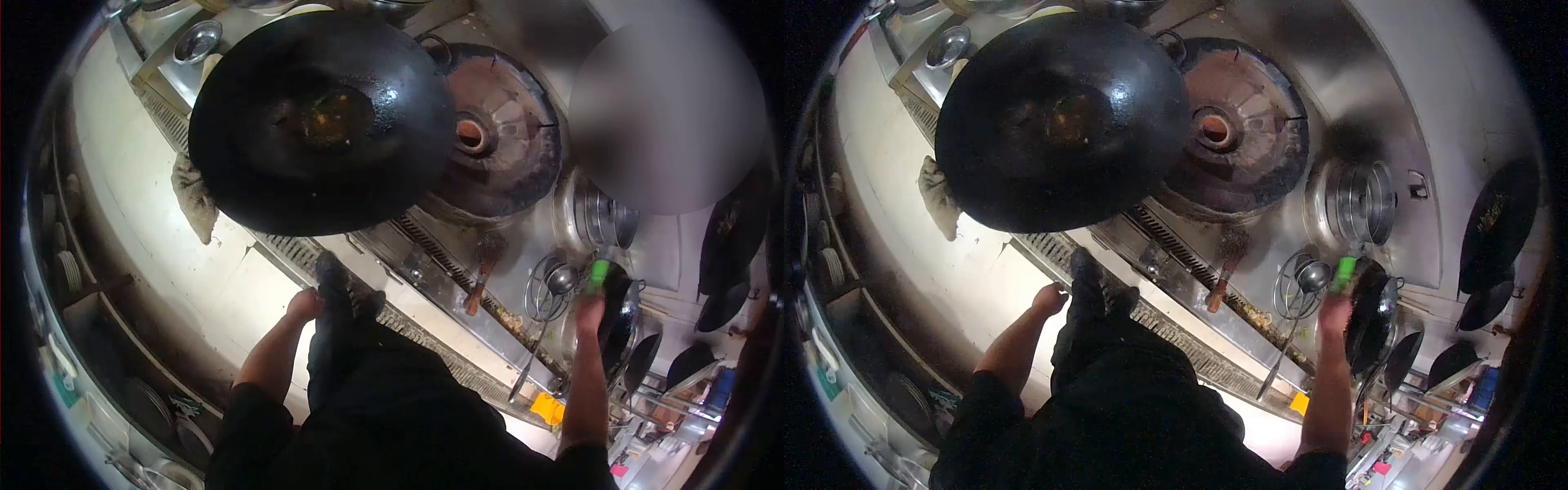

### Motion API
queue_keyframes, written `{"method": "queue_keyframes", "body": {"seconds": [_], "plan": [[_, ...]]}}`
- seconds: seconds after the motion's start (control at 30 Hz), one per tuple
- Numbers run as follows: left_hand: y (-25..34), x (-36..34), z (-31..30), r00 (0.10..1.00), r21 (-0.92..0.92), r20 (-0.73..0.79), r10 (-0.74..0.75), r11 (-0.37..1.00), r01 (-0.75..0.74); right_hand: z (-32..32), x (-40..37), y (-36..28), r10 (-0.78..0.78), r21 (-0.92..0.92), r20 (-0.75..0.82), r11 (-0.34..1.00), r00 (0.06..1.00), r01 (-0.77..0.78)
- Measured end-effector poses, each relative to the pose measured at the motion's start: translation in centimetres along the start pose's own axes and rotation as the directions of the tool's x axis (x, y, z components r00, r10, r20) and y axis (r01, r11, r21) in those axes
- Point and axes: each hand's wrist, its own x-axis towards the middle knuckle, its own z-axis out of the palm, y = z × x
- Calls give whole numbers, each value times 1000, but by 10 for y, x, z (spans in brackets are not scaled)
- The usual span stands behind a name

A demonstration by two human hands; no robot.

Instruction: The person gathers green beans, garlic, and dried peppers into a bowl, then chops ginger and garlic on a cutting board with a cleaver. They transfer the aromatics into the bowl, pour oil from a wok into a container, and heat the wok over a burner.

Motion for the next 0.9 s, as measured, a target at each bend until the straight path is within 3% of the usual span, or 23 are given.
{"method": "queue_keyframes", "body": {"seconds": [0.03, 0.07, 0.1, 0.13, 0.2, 0.23, 0.27, 0.33, 0.37, 0.4, 0.43, 0.47, 0.53, 0.63, 0.7, 0.9], "plan": [[-3, 7, 0, 999, -38, -45, 11, 999, -12, -1, -6, 11, 376, -159, 123, 921, 918, -355], [-7, 15, -2, 996, -74, -89, 26, 997, -32, -3, -13, 21, 705, -344, 164, 697, 690, -629], [-10, 27, -5, 995, -87, -92, 40, 995, -49, -2, -7, 23, 922, -515, 126, 376, 365, -770], [-15, 36, -4, 997, -141, -76, 13, 990, -24, 5, 9, 14, 913, -523, 125, 394, 389, -756], [-24, 54, 0, 998, -177, -53, -28, 984, 18, 5, 10, 0, 862, -260, 161, 506, 480, -822], [-22, 61, -7, 995, -133, 53, 84, 988, -76, 5, 10, 17, 658, -339, 161, 737, 735, -585], [-43, 98, 19, 984, -105, 67, 167, 982, -159, 10, 17, 43, 374, -410, 194, 871, 907, -271], [-44, 137, 46, 963, -85, 88, 254, 965, -247, 37, 50, 52, 98, -235, 421, 972, 902, 4], [-17, 136, 42, 947, -263, -128, 295, 910, -320, 67, 77, 20, -30, -383, 541, 881, 840, 278], [4, 137, 39, 896, -412, -342, 283, 812, -413, 109, 103, -36, -112, -469, 669, 703, 735, 534], [27, 142, 37, 908, -602, -383, 172, 698, -387, 145, 118, -81, 119, -560, 619, 760, 777, 330], [49, 151, 37, 948, -790, -316, 31, 545, -281, 180, 129, -108, 346, -638, 546, 762, 763, 111], [86, 156, 35, 977, -960, -174, -121, 241, -141, 242, 154, -103, 400, -768, 552, 585, 731, 260], [115, 157, 51, 974, -994, -58, -220, -81, -78, 307, 171, -106, 395, -776, 585, 525, 708, 349], [125, 158, 61, 966, -979, -45, -254, -184, -93, 337, 180, -112, 494, -818, 565, 439, 660, 371], [130, 159, 74, 956, -959, -32, -293, -261, -112, 364, 189, -115, 510, -797, 604, 384, 612, 466]]}}
